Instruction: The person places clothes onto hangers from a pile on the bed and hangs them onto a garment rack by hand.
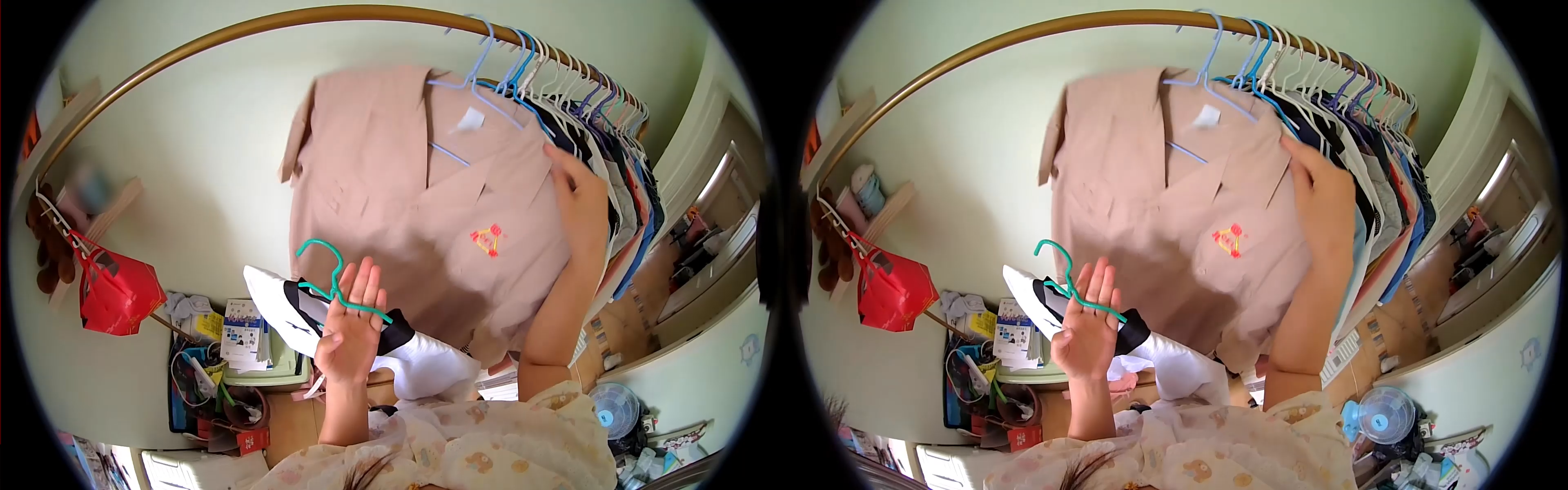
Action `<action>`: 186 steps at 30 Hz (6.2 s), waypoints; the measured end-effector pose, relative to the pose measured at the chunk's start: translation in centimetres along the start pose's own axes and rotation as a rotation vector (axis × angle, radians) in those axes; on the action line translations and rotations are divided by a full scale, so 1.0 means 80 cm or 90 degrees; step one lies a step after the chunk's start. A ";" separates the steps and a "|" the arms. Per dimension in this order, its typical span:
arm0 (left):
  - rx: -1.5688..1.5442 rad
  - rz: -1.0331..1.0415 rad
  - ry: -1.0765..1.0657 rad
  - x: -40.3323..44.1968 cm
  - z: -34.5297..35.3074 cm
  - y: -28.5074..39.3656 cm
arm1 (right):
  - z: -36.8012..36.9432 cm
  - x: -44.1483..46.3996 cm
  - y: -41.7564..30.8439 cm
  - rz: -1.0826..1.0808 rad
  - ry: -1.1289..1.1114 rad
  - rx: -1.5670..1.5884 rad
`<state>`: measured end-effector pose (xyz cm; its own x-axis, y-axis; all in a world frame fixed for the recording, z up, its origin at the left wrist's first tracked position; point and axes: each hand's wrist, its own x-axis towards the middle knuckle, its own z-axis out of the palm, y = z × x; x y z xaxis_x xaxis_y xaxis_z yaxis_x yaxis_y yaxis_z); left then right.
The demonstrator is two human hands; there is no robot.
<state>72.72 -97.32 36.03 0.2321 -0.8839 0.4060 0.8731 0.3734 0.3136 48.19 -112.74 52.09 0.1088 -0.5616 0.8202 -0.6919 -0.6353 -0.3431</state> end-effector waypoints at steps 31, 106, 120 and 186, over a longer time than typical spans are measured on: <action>-0.039 -0.063 -0.049 -0.003 -0.003 -0.007 | 0.027 -0.226 -0.102 0.010 -0.501 0.083; -0.120 -0.820 -0.378 -0.367 0.169 -0.200 | -0.343 -0.569 -0.297 0.527 0.141 -0.597; -0.370 -1.427 -0.779 -0.747 0.328 -0.143 | -0.452 -0.783 -0.582 0.811 0.569 -0.975; 0.386 -1.670 -0.647 -1.491 0.495 -0.543 | -1.024 -1.792 -0.403 1.561 0.577 -0.767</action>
<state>-9.90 3.02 7.97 -0.4174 0.5524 -0.7216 -0.9022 -0.1569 0.4017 -3.59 31.72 -16.96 -0.6002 0.7878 -0.1383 0.7796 0.5376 -0.3213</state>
